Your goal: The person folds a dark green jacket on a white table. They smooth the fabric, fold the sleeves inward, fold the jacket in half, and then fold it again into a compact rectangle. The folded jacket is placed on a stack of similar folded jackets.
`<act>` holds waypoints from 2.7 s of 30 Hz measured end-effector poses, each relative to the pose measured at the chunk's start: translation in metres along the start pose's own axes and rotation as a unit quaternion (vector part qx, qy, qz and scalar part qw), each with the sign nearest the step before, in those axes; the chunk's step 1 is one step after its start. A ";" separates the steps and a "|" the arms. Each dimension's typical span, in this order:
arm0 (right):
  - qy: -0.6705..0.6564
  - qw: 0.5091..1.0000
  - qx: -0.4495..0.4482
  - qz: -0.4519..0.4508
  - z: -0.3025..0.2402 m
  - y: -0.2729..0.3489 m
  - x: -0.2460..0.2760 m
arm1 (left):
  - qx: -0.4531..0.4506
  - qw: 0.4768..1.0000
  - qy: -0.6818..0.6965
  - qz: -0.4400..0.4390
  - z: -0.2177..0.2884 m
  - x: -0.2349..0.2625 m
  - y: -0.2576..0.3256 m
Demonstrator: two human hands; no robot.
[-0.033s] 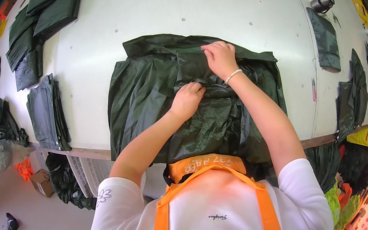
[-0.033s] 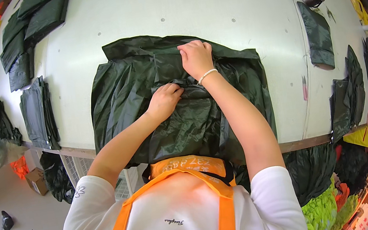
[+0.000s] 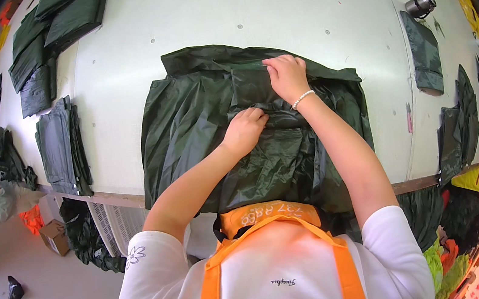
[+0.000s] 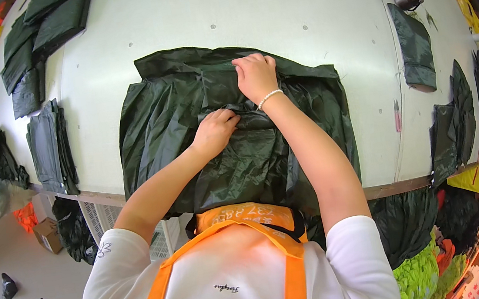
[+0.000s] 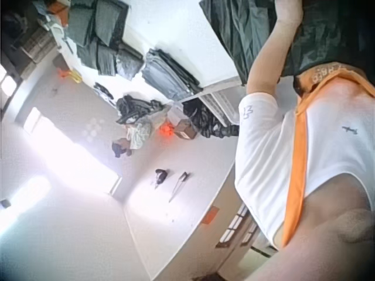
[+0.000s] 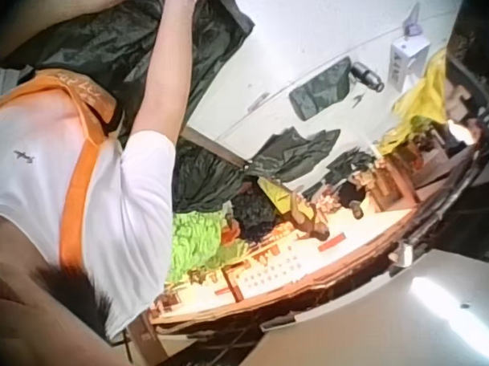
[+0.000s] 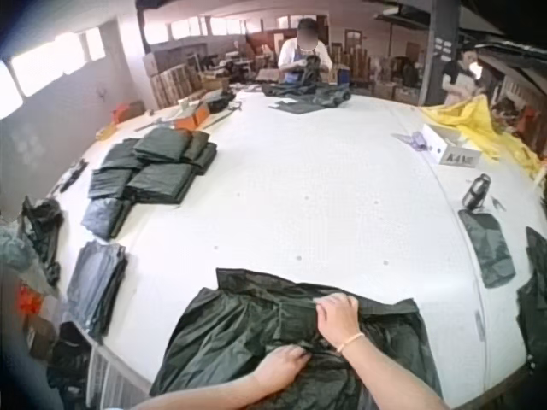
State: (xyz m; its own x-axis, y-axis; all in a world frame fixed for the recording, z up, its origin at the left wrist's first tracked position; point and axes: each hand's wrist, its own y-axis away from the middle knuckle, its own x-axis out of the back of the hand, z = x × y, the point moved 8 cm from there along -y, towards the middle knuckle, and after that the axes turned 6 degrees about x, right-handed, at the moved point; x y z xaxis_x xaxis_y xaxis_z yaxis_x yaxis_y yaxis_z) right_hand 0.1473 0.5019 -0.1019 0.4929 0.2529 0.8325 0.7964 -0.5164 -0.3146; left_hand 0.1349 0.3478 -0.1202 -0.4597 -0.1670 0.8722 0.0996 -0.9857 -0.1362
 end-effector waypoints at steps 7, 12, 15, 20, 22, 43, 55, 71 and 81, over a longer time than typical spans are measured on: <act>-0.021 0.977 -0.007 -0.213 -0.032 0.034 0.017 | 0.084 0.964 0.183 -0.172 -0.053 -0.015 -0.033; -0.049 0.995 0.041 -0.072 -0.031 0.074 0.008 | 0.233 0.834 0.391 -0.313 -0.086 -0.034 -0.054; -0.077 0.989 -0.070 -0.109 -0.001 0.066 -0.009 | 0.164 0.980 0.083 -0.080 -0.047 0.019 -0.063; -0.026 0.988 -0.079 -0.127 0.002 0.047 -0.010 | 0.037 0.998 -0.043 0.024 -0.007 0.022 -0.041; 0.047 0.995 0.042 -0.073 -0.016 0.047 0.001 | 0.049 0.997 -0.025 0.046 -0.020 0.018 -0.042; 0.099 0.994 0.029 -0.038 -0.010 0.034 -0.009 | 0.177 0.977 0.113 -0.046 -0.113 0.019 -0.142; 0.111 0.991 0.051 -0.052 -0.010 0.029 -0.007 | 0.001 0.994 -0.042 -0.101 -0.096 0.014 -0.166; 0.109 0.991 0.038 -0.066 -0.007 0.030 -0.015 | 0.120 0.991 -0.047 -0.040 -0.123 0.016 -0.167; 0.109 0.991 0.039 -0.068 -0.005 0.029 -0.013 | 0.012 0.996 0.051 -0.075 -0.103 0.009 -0.170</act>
State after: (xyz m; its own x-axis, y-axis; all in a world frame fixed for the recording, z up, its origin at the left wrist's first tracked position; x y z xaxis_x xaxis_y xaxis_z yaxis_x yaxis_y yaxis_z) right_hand 0.1623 0.4795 -0.1195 0.2984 0.1280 0.9458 0.8790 -0.4229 -0.2201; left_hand 0.0226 0.5115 -0.1376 -0.5584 -0.0205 0.8293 0.0427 -0.9991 0.0041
